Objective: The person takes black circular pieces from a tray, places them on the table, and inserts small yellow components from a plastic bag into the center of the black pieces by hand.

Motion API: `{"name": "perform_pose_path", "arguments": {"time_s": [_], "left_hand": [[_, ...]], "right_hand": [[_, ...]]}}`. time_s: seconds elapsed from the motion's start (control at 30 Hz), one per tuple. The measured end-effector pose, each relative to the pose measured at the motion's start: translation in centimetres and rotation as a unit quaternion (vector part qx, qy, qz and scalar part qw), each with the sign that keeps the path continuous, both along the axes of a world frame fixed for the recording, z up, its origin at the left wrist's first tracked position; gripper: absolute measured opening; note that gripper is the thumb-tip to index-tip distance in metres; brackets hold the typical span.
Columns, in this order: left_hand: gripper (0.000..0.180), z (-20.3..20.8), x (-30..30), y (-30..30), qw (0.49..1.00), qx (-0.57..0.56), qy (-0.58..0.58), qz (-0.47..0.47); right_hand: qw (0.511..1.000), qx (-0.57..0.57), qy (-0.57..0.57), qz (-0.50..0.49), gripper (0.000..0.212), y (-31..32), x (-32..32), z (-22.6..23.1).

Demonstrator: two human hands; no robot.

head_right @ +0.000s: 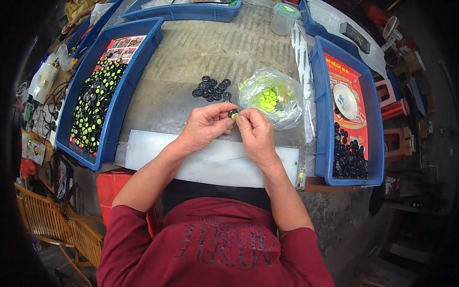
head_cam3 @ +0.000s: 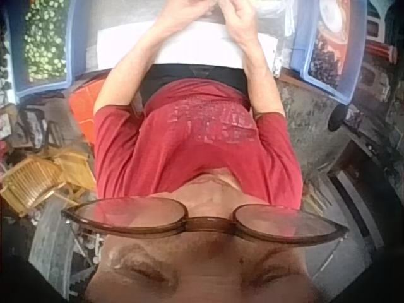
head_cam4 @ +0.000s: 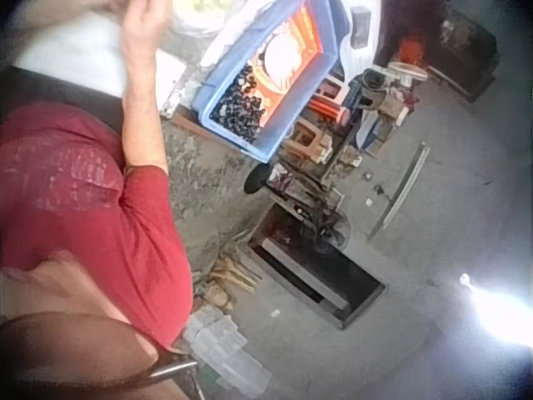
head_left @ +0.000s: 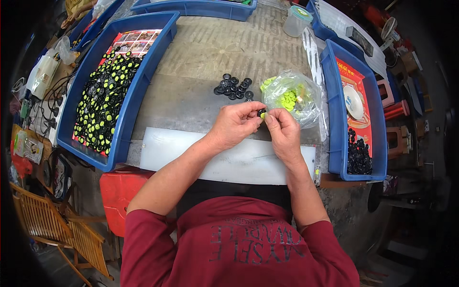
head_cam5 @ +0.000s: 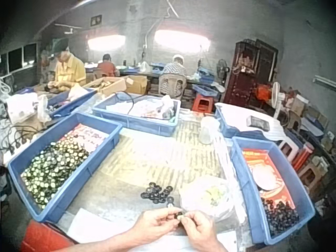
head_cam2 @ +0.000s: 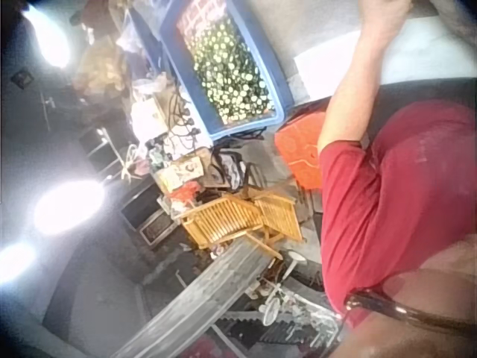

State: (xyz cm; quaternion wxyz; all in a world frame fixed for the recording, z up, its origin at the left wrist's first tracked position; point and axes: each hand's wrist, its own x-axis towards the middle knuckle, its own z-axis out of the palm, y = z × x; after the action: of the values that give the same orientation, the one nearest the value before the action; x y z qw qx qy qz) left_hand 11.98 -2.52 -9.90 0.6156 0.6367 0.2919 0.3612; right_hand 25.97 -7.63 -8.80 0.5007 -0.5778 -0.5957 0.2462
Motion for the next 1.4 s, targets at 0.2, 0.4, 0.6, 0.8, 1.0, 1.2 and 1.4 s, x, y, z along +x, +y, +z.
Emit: {"name": "perform_pose_path", "arguments": {"time_s": [0.2, 0.4, 0.6, 0.8, 1.0, 1.2, 1.4], "left_hand": [[0.027, 0.1, 0.1, -0.3, 0.999, 0.038, 0.023, 0.019], [0.026, -0.1, 0.1, -0.3, 0.998, 0.06, 0.027, 0.024], [0.024, -0.3, 0.1, -0.3, 0.995, 0.087, 0.048, 0.034], [0.023, -0.2, 0.0, -0.4, 0.998, 0.055, 0.025, 0.018], [0.025, 0.1, -0.3, 0.0, 0.998, -0.037, -0.032, -0.036], [0.024, 0.5, -0.1, 0.2, 0.987, -0.095, -0.12, -0.058], [0.025, 0.6, -0.2, 0.1, 0.982, -0.109, -0.141, -0.057]], "right_hand": [[1.0, 0.005, -0.005, 0.001, 0.01, 0.0, -0.1, -0.1], [1.0, 0.004, -0.021, -0.008, 0.01, 0.0, -0.2, 0.1], [0.997, 0.029, -0.065, -0.027, 0.013, -0.1, -0.5, 0.2], [0.997, 0.005, -0.053, -0.059, 0.015, -0.1, -0.4, -0.1], [0.99, -0.042, 0.136, 0.0, 0.016, 0.3, 0.1, -1.0], [0.982, -0.038, 0.18, 0.041, 0.015, 0.3, 0.1, -0.8], [0.97, -0.058, 0.228, 0.062, 0.017, -0.1, -0.1, 0.1]]}}
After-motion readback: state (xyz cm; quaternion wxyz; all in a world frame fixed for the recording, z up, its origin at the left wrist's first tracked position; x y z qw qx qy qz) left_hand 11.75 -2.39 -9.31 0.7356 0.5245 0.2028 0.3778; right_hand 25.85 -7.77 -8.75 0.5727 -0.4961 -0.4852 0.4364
